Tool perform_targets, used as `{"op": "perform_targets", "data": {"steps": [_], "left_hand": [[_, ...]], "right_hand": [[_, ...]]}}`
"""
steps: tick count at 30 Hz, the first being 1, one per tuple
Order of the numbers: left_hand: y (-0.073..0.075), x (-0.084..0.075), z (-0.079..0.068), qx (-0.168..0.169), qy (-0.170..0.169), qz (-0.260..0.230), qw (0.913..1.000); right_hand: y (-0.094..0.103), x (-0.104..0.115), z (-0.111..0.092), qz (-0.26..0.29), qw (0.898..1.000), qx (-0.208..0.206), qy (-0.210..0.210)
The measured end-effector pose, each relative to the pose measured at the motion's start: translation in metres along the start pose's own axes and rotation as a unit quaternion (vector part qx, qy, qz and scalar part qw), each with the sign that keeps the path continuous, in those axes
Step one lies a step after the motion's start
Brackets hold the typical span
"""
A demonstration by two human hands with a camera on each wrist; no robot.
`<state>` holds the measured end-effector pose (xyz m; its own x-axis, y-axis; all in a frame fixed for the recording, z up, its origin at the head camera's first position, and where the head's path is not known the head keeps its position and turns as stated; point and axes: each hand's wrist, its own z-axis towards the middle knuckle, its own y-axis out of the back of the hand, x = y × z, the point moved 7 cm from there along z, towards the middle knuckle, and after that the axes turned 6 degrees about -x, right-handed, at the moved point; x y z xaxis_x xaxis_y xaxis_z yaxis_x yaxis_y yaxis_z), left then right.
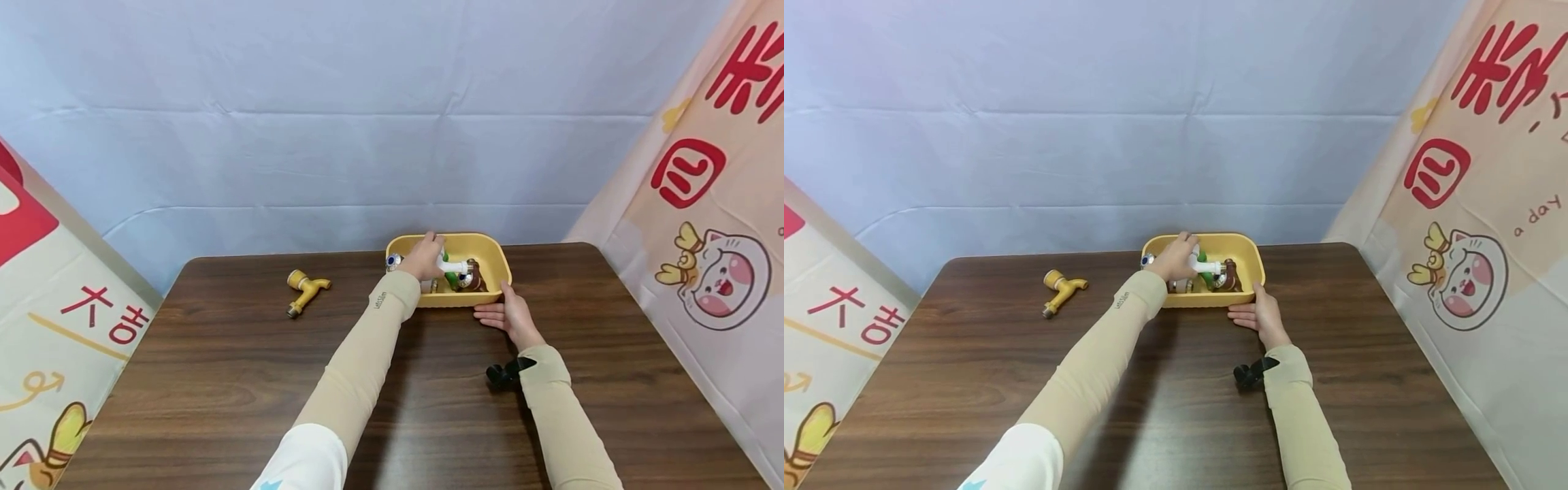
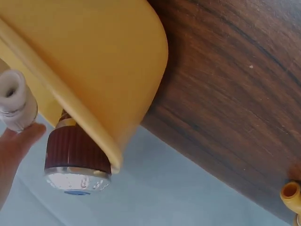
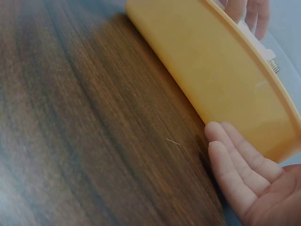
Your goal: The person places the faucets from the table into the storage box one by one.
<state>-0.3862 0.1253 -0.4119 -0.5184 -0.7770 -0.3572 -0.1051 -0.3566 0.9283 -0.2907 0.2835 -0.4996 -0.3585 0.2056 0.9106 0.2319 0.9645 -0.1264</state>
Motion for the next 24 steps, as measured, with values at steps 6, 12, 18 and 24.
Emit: {"op": "perform_targets", "data": {"steps": [6, 12, 18, 24], "left_hand": [[-0.004, 0.006, -0.005, 0.021, -0.002, -0.011, 0.9997], [0.005, 0.006, -0.008, 0.01, -0.024, -0.014, 0.9995], [0.008, 0.007, -0.018, -0.002, -0.036, -0.025, 0.9991], [0.013, 0.006, -0.028, -0.025, -0.049, -0.025, 0.9981]], "right_hand": [[-0.003, 0.002, -0.001, 0.002, 1.0, 0.006, -0.005], [-0.003, 0.004, -0.002, 0.007, 1.0, 0.004, -0.006], [-0.001, 0.002, -0.002, 0.006, 1.0, 0.001, -0.005], [-0.001, 0.0, -0.001, 0.005, 1.0, 0.003, -0.003]]}}
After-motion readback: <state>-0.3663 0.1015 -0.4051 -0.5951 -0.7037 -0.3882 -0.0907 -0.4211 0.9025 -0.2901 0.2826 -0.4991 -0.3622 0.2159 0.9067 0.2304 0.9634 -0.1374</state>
